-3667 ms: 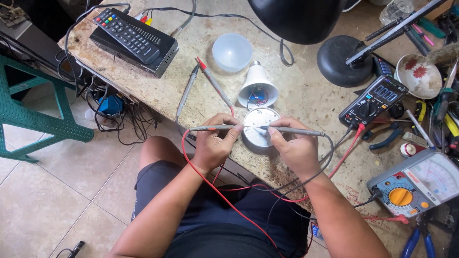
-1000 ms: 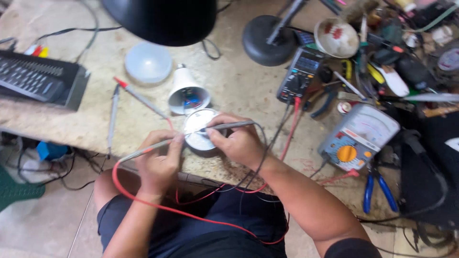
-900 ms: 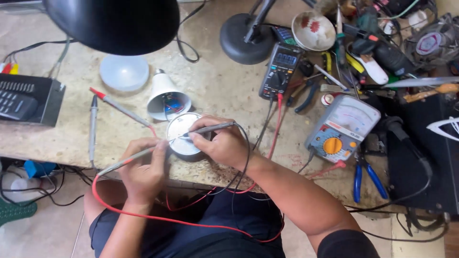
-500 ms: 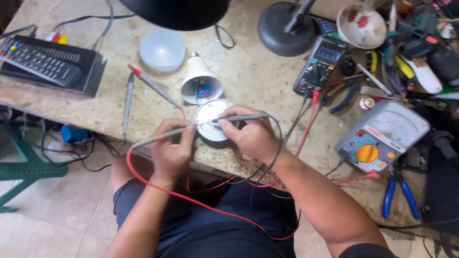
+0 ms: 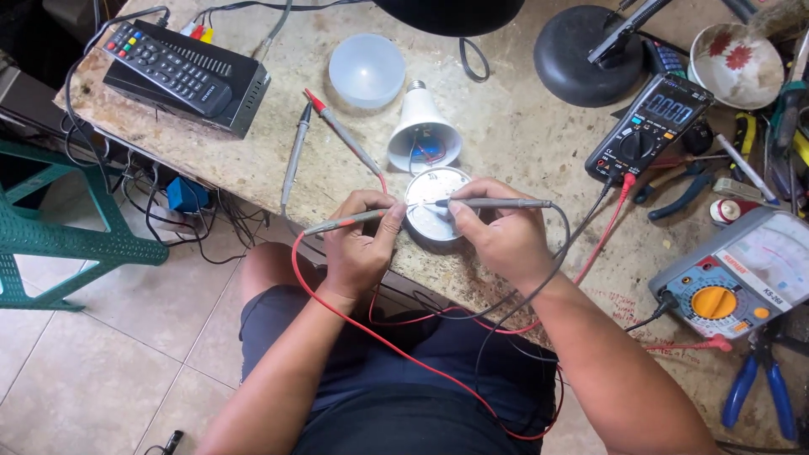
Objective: Testing an LED bulb circuit board using a digital multimeter and probes to diagnose faults.
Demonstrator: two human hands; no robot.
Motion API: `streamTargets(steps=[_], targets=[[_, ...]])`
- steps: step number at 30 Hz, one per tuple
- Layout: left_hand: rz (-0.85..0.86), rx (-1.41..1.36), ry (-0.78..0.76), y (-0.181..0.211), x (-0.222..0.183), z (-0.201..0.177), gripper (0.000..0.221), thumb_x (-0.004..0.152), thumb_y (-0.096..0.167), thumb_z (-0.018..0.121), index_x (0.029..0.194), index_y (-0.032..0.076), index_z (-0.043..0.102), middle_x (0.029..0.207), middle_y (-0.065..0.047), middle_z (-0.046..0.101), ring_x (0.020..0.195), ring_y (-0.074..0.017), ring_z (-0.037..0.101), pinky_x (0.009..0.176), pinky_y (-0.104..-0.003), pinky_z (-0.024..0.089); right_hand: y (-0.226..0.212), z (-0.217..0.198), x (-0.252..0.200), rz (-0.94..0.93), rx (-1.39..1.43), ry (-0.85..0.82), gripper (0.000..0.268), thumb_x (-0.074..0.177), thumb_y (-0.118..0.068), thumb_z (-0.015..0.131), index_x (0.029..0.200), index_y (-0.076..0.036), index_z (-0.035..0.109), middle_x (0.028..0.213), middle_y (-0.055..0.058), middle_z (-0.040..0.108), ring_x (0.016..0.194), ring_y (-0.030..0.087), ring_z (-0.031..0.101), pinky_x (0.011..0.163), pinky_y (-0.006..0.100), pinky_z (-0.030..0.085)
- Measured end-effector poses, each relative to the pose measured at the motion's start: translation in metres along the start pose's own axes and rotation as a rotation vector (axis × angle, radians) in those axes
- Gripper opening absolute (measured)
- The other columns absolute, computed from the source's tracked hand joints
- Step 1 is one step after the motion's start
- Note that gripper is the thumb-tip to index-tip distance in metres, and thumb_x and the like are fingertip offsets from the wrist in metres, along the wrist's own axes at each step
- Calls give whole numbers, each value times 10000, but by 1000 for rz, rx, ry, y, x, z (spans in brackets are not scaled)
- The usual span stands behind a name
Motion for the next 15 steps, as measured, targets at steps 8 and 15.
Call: streamTargets(steps=[8,15], targets=[[-143,-312,89,-14,-4,5,148,1022,139,683,1012,25,590,968,-149,749,874,-202,759,695,-304,632,12,-24,3,68,264,229,113,1000,-103,655,1073,-18,675,865,118,711,779,138,682,759,269,591],[-145,-400,108,-26,-11,8,170,1071,178,583,1084,14,541,1077,-177,703,932,-234,760,757,-326,633,22,-27,6,13,267,245,103,1018,-103,679,1071,-19,655,853,127,727,817,108,689,712,235,576]])
Point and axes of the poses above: each hand's wrist, its own x-axis towards the middle knuckle, its own z-axis out of the palm, y = z × x, the point moved 6 cm from there along x, towards the middle knuckle
